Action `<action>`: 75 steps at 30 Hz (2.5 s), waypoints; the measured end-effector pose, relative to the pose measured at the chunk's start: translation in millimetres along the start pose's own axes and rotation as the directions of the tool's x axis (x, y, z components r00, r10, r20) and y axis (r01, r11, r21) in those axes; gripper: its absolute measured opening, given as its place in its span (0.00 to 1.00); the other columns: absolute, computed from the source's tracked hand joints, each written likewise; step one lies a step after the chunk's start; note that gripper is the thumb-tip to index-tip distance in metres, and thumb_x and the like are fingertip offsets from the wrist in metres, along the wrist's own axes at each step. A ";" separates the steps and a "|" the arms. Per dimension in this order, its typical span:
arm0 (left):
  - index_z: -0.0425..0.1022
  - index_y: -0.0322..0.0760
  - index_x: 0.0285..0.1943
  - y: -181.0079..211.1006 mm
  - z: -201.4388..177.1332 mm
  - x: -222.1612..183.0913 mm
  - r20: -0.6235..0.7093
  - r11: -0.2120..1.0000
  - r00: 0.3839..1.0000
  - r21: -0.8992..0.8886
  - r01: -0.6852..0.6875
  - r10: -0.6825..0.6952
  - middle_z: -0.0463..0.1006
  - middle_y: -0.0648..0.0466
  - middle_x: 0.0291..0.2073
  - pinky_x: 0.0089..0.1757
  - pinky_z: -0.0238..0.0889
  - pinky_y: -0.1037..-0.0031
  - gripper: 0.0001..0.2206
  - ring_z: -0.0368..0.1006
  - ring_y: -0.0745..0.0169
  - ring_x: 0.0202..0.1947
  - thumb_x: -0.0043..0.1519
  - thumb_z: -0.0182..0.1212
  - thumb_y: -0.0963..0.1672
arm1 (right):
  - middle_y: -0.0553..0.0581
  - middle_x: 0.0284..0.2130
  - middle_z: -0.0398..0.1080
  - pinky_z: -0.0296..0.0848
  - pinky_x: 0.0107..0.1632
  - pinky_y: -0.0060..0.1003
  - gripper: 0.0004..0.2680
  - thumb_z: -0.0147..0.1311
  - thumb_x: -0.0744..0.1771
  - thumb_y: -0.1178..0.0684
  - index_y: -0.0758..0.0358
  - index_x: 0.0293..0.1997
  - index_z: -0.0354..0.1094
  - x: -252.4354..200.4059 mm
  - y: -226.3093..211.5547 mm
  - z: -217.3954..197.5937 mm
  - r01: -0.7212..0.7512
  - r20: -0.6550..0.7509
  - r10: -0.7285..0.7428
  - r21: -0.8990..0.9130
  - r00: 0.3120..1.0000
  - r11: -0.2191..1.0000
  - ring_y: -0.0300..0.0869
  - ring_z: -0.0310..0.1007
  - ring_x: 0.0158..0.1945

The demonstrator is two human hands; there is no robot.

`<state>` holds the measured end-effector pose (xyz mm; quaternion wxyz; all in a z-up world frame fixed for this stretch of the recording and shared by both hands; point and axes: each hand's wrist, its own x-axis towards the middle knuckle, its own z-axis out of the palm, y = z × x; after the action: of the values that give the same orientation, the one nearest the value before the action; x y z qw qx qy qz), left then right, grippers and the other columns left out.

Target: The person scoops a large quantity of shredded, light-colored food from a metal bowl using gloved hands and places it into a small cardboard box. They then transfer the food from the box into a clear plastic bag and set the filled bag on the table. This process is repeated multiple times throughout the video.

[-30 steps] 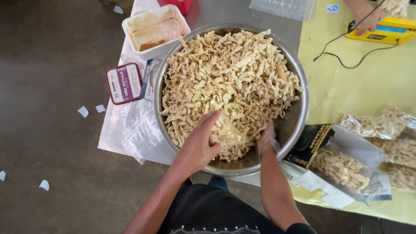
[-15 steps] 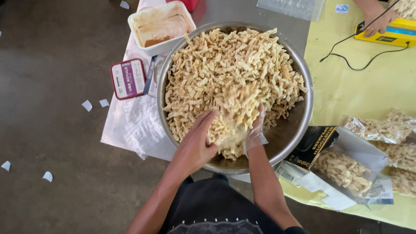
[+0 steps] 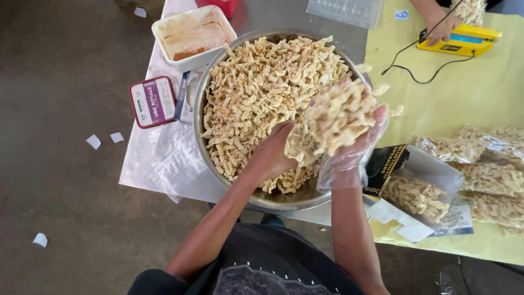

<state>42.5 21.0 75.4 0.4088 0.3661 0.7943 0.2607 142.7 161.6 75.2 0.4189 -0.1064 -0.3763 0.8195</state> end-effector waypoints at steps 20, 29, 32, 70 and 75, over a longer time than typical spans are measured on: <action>0.56 0.27 0.76 8.3 -16.8 -65.9 -0.305 0.966 0.925 -0.049 -0.254 0.228 0.60 0.44 0.73 0.57 0.68 0.64 0.36 0.72 0.45 0.62 0.54 0.60 0.36 | 0.58 0.67 0.66 0.65 0.68 0.52 0.37 0.58 0.57 0.25 0.59 0.68 0.63 -9.2 19.7 -161.7 -0.590 -0.339 0.517 -0.660 0.786 0.465 0.51 0.63 0.70; 0.55 0.35 0.75 0.1 -0.3 -58.9 -0.251 0.966 0.964 -0.256 0.021 -0.088 0.58 0.50 0.74 0.40 0.71 0.69 0.36 0.75 0.60 0.28 0.53 0.60 0.36 | 0.61 0.71 0.48 0.71 0.62 0.46 0.28 0.39 0.69 0.28 0.48 0.77 0.46 -47.5 183.9 -274.7 -0.870 -0.728 0.571 -0.074 0.381 0.487 0.53 0.61 0.65; 0.55 0.37 0.76 -11.3 9.4 -58.5 -0.264 0.957 0.958 -0.289 0.034 -0.114 0.60 0.51 0.72 0.36 0.71 0.68 0.38 0.72 0.60 0.27 0.52 0.60 0.36 | 0.64 0.65 0.61 0.73 0.61 0.48 0.24 0.48 0.71 0.35 0.59 0.71 0.57 -55.8 217.9 -292.0 -0.743 -0.399 0.676 -0.020 0.619 0.669 0.52 0.67 0.63; 0.56 0.27 0.75 -31.9 48.3 -25.8 -0.242 0.959 0.933 -0.032 -0.280 0.265 0.57 0.39 0.72 0.55 0.66 0.60 0.42 0.72 0.37 0.54 0.50 0.72 0.41 | 0.62 0.57 0.70 0.78 0.61 0.44 0.17 0.53 0.71 0.49 0.66 0.65 0.60 -86.6 35.8 -47.4 -0.104 -0.268 0.092 -0.033 0.959 0.994 0.48 0.74 0.59; 0.55 0.26 0.74 -42.7 50.1 -24.2 -0.212 0.958 0.950 -0.125 -0.259 0.229 0.58 0.39 0.72 0.47 0.70 0.63 0.41 0.77 0.48 0.35 0.49 0.70 0.41 | 0.59 0.51 0.72 0.78 0.57 0.39 0.11 0.56 0.73 0.51 0.68 0.58 0.65 -92.4 35.7 -41.6 -0.084 -0.293 0.051 -0.103 0.955 0.991 0.43 0.74 0.54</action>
<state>78.5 -17.9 29.5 0.3198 0.4023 0.7571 0.4033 199.3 99.6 8.1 0.4344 -0.2619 -0.3533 0.7861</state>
